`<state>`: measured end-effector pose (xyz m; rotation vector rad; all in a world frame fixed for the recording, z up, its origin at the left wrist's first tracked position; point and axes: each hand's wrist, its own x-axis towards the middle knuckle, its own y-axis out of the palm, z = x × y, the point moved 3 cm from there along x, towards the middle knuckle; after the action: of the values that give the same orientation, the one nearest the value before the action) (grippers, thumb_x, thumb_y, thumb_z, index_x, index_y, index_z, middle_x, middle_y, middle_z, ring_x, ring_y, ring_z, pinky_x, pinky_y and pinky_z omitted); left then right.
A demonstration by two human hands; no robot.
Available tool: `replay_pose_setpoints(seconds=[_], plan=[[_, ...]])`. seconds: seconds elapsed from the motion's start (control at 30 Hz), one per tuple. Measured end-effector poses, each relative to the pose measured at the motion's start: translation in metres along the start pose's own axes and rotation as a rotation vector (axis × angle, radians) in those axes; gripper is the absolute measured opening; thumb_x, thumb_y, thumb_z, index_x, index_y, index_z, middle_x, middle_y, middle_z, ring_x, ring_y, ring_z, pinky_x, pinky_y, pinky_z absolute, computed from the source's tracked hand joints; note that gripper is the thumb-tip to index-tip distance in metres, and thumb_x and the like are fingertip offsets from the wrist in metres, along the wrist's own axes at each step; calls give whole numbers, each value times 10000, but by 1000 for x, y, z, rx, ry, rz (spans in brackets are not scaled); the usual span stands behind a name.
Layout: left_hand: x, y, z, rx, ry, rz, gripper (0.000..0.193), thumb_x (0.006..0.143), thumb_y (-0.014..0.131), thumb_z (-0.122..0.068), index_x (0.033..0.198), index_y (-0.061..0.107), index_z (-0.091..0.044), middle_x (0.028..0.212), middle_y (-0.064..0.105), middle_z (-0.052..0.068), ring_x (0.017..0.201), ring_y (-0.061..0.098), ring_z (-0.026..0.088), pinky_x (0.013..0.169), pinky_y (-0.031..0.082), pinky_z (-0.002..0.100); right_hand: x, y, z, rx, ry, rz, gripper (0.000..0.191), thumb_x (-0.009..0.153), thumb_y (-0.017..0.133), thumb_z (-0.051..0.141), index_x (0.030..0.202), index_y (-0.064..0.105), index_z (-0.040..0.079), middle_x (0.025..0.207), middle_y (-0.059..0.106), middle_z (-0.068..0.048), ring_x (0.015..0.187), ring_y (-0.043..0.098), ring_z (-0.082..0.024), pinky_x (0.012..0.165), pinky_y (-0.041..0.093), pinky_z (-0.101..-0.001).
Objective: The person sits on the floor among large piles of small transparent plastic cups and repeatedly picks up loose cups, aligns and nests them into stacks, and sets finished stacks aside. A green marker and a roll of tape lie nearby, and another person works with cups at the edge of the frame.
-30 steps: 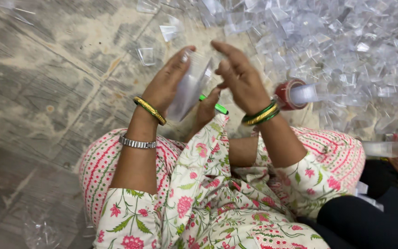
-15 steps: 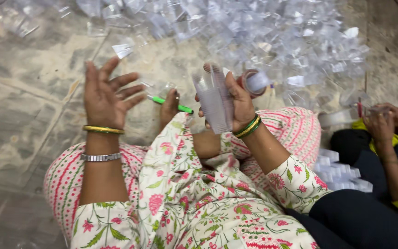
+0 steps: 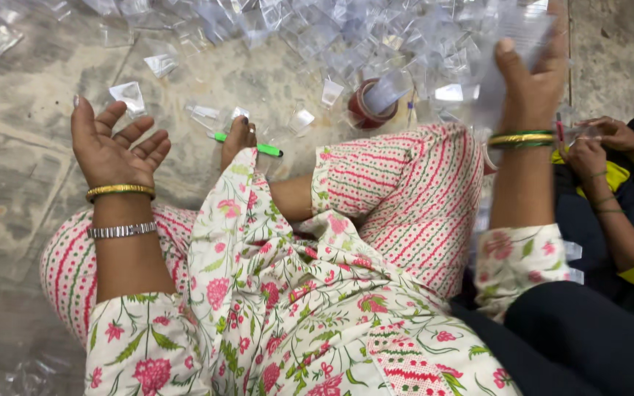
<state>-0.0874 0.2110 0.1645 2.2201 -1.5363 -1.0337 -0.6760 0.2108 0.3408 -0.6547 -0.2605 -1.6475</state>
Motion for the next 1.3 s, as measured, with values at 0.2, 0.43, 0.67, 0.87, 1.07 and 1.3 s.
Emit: replay_pose_setpoints(seconds=[0.2,0.43,0.67,0.87,1.07,1.3], plan=[[-3,0,-1,-20,-1,-38,691,803,615,-704,1198,606,-136,1103,651,161,985,664,373,884,584,514,-48,-101,-54,-1409,638,476,911,809,844,473,1573,435,192,1399,575,-252,1249,561,-443,1021,448,-509],[-6,-3,2,-36,-7,-91,696,800,628,-669,1233,602,-125,1096,631,162,982,652,370,888,581,513,-145,-82,-141,-1428,1007,718,732,846,811,402,1464,513,147,1292,623,-222,1147,603,-381,953,479,-467],[-11,-8,7,-48,-5,-126,638,832,636,-620,1239,593,-129,1091,628,161,986,651,374,895,580,510,-129,-71,-146,-1344,1024,656,557,883,778,331,1355,591,102,1186,670,-193,1045,644,-319,886,510,-425],[-27,-7,10,-42,37,-89,591,880,638,-572,1250,576,-116,1104,622,166,1004,655,372,905,577,497,-123,-75,-146,-1264,1027,613,414,914,750,269,1261,658,63,1095,711,-168,958,680,-267,828,537,-389],[-51,-6,15,-85,73,-29,489,949,641,-450,1267,582,-83,1047,642,144,938,671,322,867,592,451,-52,-66,-141,-950,862,402,288,946,722,208,1168,725,24,1004,752,-143,871,715,-214,770,563,-353],[-40,-13,14,42,293,-319,376,978,633,-319,1295,577,-124,999,644,74,843,658,216,729,581,358,74,57,-133,-246,542,203,242,968,722,141,1142,747,-25,958,763,-102,808,741,-131,725,607,-269]])
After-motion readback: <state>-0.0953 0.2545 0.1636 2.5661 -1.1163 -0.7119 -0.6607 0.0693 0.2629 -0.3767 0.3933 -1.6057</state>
